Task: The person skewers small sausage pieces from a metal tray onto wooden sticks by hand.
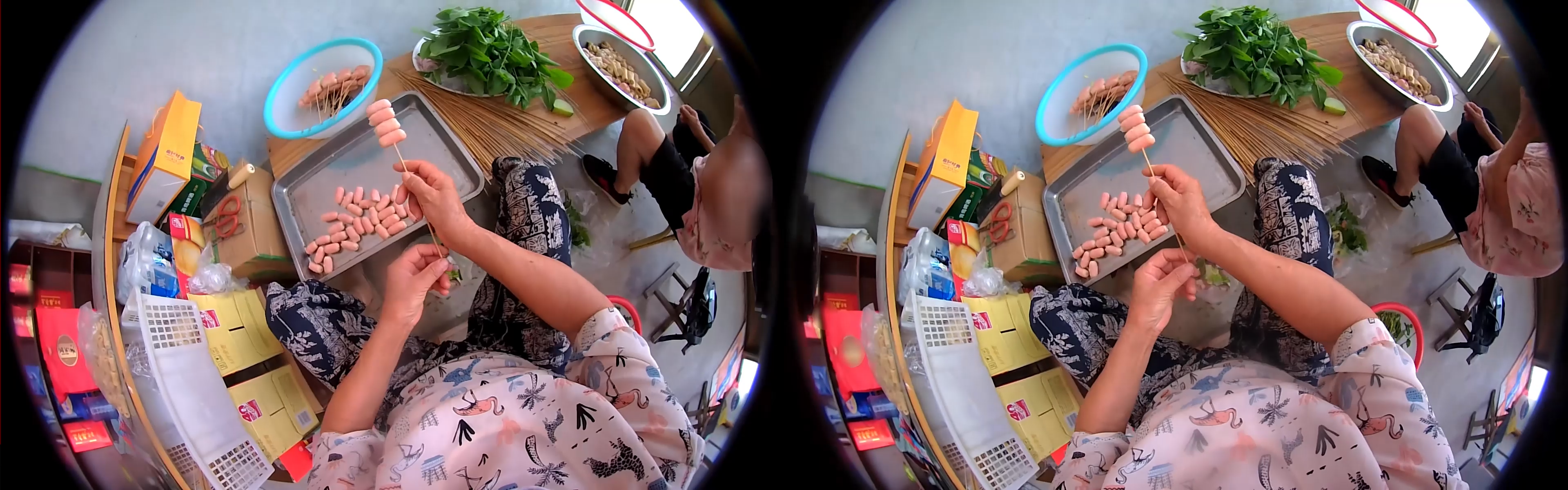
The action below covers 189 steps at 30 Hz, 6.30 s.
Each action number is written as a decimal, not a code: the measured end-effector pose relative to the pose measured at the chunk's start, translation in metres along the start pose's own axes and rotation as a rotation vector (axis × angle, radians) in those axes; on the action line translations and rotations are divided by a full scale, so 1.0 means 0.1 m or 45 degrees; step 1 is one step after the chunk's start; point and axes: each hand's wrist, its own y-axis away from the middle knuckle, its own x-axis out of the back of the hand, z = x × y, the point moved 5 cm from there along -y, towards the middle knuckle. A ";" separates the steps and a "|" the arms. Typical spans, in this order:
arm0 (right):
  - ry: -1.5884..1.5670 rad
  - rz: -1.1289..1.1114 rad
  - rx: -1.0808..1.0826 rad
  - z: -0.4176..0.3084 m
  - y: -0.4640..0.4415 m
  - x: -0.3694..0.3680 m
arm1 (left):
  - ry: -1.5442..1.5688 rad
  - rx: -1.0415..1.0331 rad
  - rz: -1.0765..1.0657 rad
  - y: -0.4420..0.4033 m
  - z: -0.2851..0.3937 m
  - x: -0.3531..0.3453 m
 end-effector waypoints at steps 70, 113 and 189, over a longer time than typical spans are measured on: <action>1.798 0.851 0.192 -0.39 0.04 3.14 | -0.668 -0.186 0.571 -0.26 1.03 2.35; 1.186 -0.770 -0.077 0.29 0.68 -0.18 | 0.121 -0.499 0.315 -0.18 1.14 2.30; 0.898 -0.622 -0.145 0.41 0.43 -0.27 | 0.189 -0.271 0.023 -0.59 0.83 2.02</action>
